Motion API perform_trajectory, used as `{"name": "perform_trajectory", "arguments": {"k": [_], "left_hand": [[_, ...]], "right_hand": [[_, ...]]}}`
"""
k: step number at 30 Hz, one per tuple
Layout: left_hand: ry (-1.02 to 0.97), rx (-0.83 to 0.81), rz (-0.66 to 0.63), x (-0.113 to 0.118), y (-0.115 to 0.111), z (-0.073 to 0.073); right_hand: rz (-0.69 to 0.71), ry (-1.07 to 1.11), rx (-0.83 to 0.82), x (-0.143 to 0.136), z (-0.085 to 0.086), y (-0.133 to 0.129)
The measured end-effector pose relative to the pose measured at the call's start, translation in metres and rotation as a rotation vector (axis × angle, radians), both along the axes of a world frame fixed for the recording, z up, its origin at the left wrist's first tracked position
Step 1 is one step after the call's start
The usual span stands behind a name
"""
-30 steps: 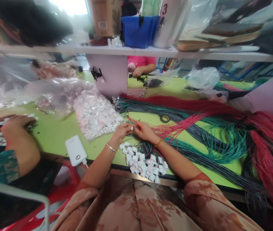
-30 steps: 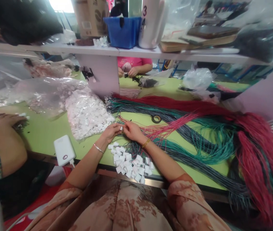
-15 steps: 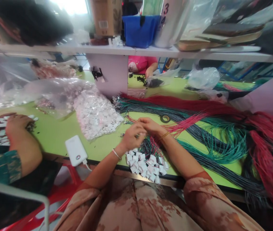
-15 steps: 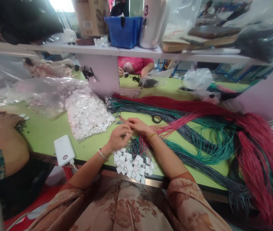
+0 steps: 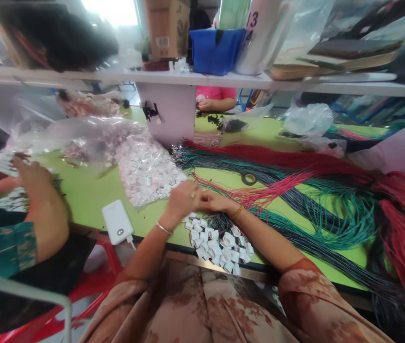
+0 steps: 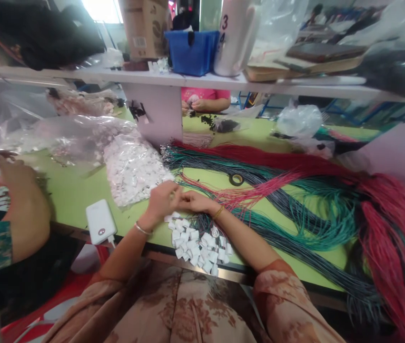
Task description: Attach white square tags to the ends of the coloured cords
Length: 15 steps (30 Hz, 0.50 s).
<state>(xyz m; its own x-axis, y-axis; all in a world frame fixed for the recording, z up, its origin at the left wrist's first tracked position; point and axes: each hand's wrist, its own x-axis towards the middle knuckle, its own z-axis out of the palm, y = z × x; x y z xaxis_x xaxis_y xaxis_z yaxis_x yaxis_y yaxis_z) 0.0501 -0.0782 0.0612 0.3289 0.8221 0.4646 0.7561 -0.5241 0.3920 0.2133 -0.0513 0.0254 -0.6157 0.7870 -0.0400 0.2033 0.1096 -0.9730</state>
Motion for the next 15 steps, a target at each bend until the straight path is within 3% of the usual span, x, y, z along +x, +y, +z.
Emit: {"name": "perform_trajectory", "arguments": {"k": [1, 3, 6, 9, 12, 15], "left_hand": [[0.078, -0.071, 0.185, -0.012, 0.008, 0.001], [0.259, -0.232, 0.384, -0.031, 0.024, -0.002], [0.414, -0.349, 0.4, -0.042, 0.039, -0.017], [0.437, -0.353, 0.354, -0.041, 0.043, -0.029], [0.295, -0.338, 0.367, -0.04, 0.042, -0.029], [-0.133, -0.337, 0.328, -0.038, 0.039, -0.024]], "right_hand": [[0.011, 0.007, -0.064, 0.001, -0.002, 0.002], [-0.051, 0.031, -0.147, 0.0, -0.007, 0.005], [-0.246, 0.127, -0.155, -0.004, -0.011, 0.009], [-0.328, 0.178, -0.141, -0.008, -0.012, 0.011], [-0.37, 0.165, -0.099, -0.007, -0.01, 0.01], [-0.41, 0.135, 0.007, -0.006, -0.008, 0.009]]}}
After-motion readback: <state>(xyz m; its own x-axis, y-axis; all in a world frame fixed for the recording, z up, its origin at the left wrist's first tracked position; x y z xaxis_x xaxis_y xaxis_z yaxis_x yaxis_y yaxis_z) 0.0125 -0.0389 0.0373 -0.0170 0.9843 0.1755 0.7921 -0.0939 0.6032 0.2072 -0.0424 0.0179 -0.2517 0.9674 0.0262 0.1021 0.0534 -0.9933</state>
